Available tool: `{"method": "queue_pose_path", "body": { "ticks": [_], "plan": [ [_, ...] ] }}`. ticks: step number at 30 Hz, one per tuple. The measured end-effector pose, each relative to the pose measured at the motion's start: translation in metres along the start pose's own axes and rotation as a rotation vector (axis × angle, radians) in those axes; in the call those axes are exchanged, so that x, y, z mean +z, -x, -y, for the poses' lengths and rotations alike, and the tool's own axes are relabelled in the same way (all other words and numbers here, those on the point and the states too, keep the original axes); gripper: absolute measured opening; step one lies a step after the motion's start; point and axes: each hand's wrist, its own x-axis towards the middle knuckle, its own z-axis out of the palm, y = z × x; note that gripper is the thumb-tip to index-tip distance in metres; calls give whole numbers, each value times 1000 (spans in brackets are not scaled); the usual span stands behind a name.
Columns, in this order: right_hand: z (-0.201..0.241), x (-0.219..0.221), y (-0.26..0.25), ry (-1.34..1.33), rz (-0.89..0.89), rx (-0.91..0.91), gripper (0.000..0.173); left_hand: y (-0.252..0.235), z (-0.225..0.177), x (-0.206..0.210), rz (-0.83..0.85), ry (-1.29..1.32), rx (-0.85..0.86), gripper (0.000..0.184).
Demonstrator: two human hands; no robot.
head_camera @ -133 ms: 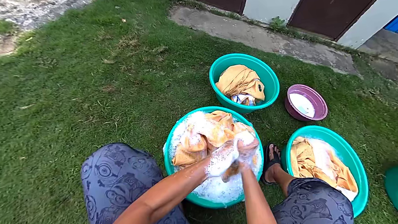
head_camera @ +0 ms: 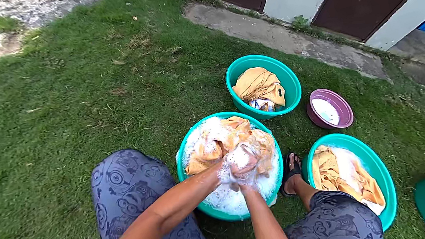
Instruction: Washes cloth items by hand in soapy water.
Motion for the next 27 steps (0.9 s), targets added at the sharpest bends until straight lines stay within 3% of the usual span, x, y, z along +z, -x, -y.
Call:
{"method": "queue_pose_path", "body": {
  "ticks": [2,4,7,9,11,14,18,21,23,25,27],
  "plan": [
    [-23,-13,-9,45,-1,74,46,-1,11,-9,4,261,-62,50],
    [-62,-38,-28,199,12,282,31,-13,49,2,-109,560,28,50],
    [-86,-70,-48,464,55,524,32,-22,37,-35,-234,827,-113,40],
    [-83,-72,-51,513,-44,413,39,-52,42,-47,-353,1132,-201,31],
    [-65,-66,-52,511,-67,248,42,-59,47,-55,-338,1323,-143,36],
    [-47,-55,-48,499,-40,92,27,-34,44,-68,-240,1305,32,45],
    [-64,-41,-29,544,-23,44,21,-40,46,-86,-386,1493,-47,46],
    [-90,-35,-13,392,89,114,34,-67,68,-104,-611,1845,-87,37],
    [-97,-42,-15,172,209,287,35,-71,81,-111,-746,1914,-75,39],
    [-93,-55,-25,-74,303,471,29,-66,90,-103,-818,1863,-33,44],
    [-82,-66,-36,-203,330,553,26,-44,86,-75,-716,1636,-86,58]
  ]
}}
